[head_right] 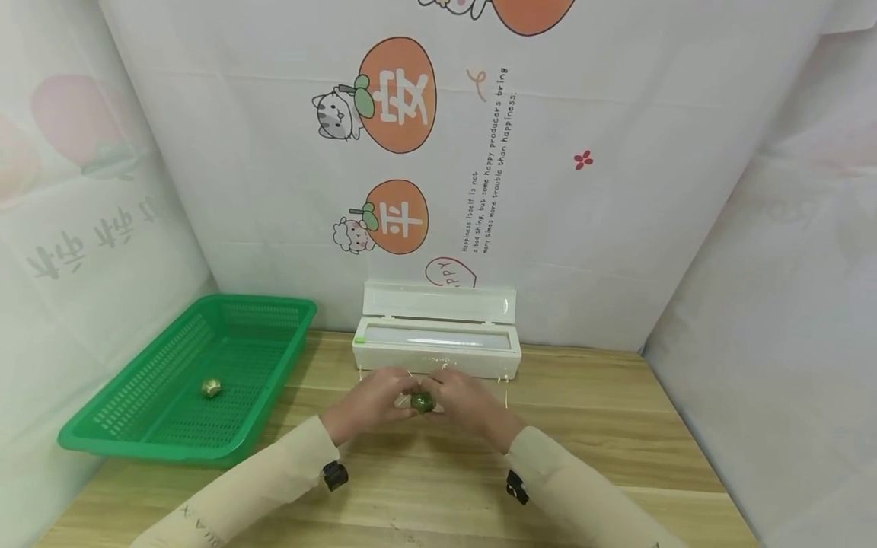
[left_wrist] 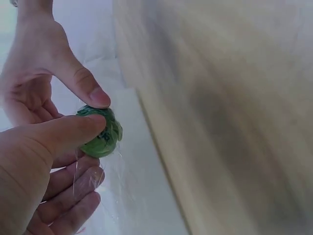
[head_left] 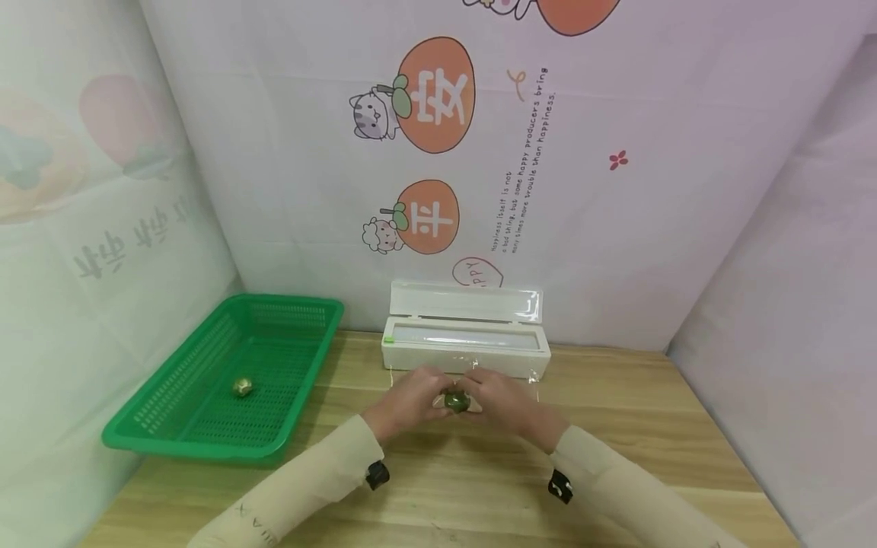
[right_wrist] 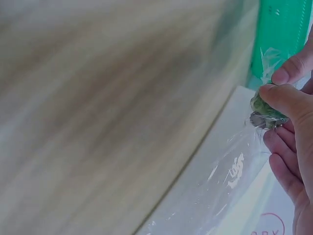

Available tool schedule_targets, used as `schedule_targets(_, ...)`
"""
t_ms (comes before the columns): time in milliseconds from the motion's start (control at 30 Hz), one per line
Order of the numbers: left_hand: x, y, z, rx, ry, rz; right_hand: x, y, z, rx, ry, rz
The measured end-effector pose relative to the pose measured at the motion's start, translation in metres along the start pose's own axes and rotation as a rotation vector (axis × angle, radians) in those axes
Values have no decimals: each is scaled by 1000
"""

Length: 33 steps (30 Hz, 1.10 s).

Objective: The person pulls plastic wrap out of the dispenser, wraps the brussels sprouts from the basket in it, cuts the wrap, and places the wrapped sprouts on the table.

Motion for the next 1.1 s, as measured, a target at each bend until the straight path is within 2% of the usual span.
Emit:
schedule_targets(167, -22, -6, -10, 51, -49, -85, -21, -4, -10, -47, -84, 113)
schedule_targets(367, -42, -14, -15, 73, -105, -142, -46, -1, -19, -110, -197, 205)
schedule_targets(500, -44, -19, -16, 90, -106, -163, -51, 4, -19, -151, -226, 312)
schedule_targets(633, -38, -19, -16, 91, -86, -130, -55, 13, -16, -194, -247, 442)
schedule_targets(767, -34, -12, -14, 42, -73, -86, -66, 24, -17, -250, -294, 580)
schedule_targets(900, -40, -9, -11, -6, -68, -59, -73, 31, -17, -296, -328, 633)
schedule_targets(1000, -46, -13, -10, 4, -68, -73, -72, 33, -18, -307, -342, 633)
schedule_targets(1100, -50, -20, -6, 38, -88, -143, -65, 33, -18, -299, -313, 598)
Point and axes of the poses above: each hand's wrist, its own z-axis towards the middle knuckle, its own x-axis out of the back of the hand, y = z × x, the point moved 10 cm from there along z, towards the middle knuckle, and after that the axes turned 2 degrees about -z, right-handed, at the moved point
